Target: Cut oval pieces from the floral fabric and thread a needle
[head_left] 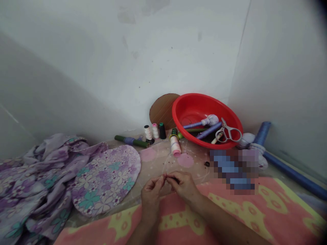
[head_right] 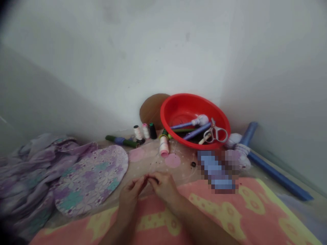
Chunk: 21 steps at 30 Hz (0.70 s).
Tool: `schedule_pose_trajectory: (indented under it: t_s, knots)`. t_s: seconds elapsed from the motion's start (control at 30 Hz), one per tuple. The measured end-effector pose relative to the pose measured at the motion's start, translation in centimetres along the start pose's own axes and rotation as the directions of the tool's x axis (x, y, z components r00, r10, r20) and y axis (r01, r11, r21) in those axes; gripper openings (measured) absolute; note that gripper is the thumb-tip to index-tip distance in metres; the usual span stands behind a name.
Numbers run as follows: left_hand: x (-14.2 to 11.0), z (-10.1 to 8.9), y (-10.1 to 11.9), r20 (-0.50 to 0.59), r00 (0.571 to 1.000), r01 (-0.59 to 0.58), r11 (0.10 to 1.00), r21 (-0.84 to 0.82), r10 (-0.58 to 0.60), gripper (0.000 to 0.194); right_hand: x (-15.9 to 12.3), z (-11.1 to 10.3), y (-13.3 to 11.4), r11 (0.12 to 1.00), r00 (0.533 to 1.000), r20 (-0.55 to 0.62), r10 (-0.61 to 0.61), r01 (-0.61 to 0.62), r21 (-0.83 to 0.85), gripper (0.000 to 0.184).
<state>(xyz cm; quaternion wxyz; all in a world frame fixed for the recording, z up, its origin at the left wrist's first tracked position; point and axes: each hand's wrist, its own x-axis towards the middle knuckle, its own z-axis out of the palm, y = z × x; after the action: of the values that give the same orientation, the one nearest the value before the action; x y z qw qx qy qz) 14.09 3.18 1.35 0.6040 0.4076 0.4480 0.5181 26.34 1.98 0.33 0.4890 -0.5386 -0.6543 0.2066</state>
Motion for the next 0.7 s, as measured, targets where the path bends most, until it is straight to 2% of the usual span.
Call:
schedule_pose_trajectory:
  t_s: [0.4, 0.7]
  knots:
    - [-0.1, 0.26, 0.4, -0.03, 0.999, 0.015, 1.0, 0.0, -0.015, 0.023, -0.17, 0.12, 0.3, 0.993, 0.995, -0.012, -0.101, 0.1, -0.065, 0.017]
    - [-0.07, 0.23, 0.42, -0.036, 0.999, 0.005, 1.0, 0.001, -0.005, 0.023, -0.14, 0.11, 0.34, 0.992, 0.994, -0.019, -0.112, 0.11, -0.062, 0.017]
